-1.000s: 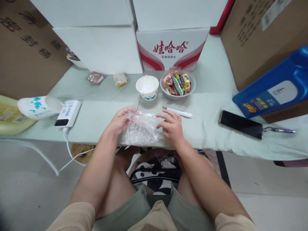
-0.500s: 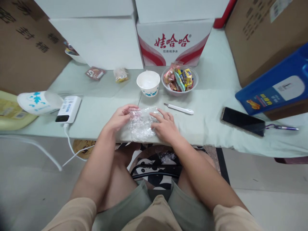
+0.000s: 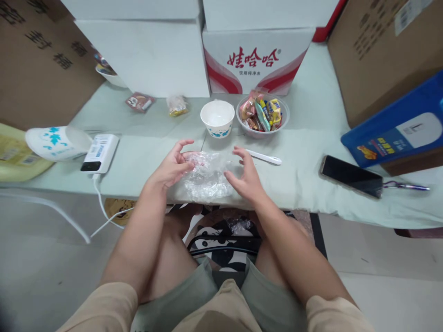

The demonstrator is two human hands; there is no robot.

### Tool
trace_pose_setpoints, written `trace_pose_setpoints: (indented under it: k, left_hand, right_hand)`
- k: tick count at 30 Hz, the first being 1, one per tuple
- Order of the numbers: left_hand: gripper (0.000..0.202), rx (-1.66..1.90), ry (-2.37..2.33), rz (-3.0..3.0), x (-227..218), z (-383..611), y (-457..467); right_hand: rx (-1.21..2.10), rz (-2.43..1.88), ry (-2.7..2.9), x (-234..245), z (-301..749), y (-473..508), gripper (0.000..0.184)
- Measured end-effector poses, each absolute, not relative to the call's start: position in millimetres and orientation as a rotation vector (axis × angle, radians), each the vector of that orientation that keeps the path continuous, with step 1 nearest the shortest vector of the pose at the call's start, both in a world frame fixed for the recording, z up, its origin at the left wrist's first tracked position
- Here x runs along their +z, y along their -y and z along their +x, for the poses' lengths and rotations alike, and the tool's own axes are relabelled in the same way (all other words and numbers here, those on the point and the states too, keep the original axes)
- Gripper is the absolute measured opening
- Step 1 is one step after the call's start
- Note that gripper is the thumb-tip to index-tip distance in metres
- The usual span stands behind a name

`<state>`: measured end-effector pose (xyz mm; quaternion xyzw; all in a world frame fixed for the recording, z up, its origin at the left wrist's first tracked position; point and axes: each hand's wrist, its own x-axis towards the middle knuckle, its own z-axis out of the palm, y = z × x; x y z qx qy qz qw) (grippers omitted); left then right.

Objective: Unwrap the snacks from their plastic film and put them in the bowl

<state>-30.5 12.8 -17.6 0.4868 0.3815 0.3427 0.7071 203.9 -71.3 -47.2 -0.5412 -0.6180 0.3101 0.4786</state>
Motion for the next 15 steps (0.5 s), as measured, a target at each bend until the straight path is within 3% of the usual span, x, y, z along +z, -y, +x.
trace_pose_setpoints:
  k: [2, 3, 5, 8, 15]
  left_hand:
    - [0.087, 0.750, -0.779, 1.053, -13, -32, -11]
    - [0.092, 0.746, -0.755, 1.042, -11, -33, -10]
    - [0.101, 0.755, -0.716, 1.011, -8, -34, -8]
    - [0.100, 0.760, -0.661, 0.895, -11, -31, -7]
    - [0.055, 0.710, -0.820, 0.776, -27, -9, -10]
  right_hand:
    - [1.041, -1.260, 1.283, -47, 201, 66, 0.083]
    - [1.186, -1.233, 1.211, -46, 199, 64, 0.087]
    - [1.384, -1.220, 1.121, -44, 194, 61, 0.069]
    - [1.380, -1.253, 1.041, -39, 188, 60, 0.032]
    - [1.218, -1.212, 0.954, -36, 195, 56, 0.030]
